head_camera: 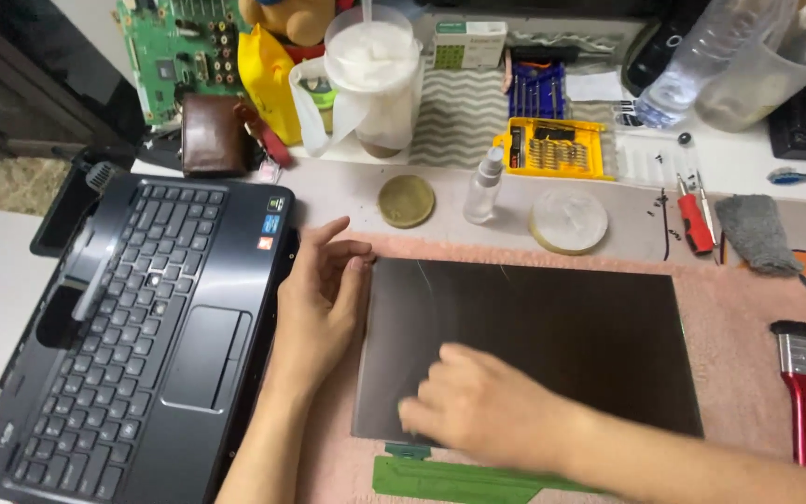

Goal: The person cleans a black rectangular screen placed on a desk. They use a grey cloth, a green sponge, and a white circular pad to wipe the surface. The person also sprays a liquid onto the screen from a small bottle before continuing to wipe it.

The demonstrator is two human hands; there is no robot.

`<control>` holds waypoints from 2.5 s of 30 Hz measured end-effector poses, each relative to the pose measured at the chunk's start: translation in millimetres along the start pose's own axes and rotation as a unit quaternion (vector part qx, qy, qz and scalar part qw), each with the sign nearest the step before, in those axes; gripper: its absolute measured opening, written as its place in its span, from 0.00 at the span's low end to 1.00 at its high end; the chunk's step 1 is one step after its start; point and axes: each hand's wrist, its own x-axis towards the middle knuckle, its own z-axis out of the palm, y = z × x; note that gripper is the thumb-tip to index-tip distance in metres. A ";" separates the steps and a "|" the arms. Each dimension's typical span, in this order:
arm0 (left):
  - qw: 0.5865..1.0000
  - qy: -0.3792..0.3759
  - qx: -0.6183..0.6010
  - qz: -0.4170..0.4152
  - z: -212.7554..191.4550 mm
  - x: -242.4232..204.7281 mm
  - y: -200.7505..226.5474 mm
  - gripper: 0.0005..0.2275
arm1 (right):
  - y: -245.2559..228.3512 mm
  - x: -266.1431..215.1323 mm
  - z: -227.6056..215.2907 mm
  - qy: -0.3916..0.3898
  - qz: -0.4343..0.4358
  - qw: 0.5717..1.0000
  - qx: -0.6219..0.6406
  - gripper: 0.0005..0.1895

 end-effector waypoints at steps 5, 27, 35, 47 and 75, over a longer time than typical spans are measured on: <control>0.999 0.010 0.031 -0.018 -0.4 -1.0 9.0 0.18 | 3.7 -0.5 -4.7 -0.010 -0.029 1.000 0.005 0.12; 0.999 0.006 0.012 -0.029 0.9 0.2 -3.0 0.19 | 73.5 0.3 2.5 -0.042 0.061 0.995 -0.064 0.10; 1.000 0.007 0.003 -0.022 1.9 -1.2 -3.2 0.19 | -4.0 -18.9 -3.8 -0.048 -0.033 0.998 0.029 0.17; 1.000 0.024 0.015 0.013 3.5 -0.8 -5.3 0.24 | 148.1 -1.9 2.8 0.046 0.060 0.989 -0.131 0.04; 0.999 0.010 0.032 0.032 5.4 -3.2 -0.6 0.24 | 129.4 -23.8 -9.6 -0.029 0.182 0.971 -0.152 0.10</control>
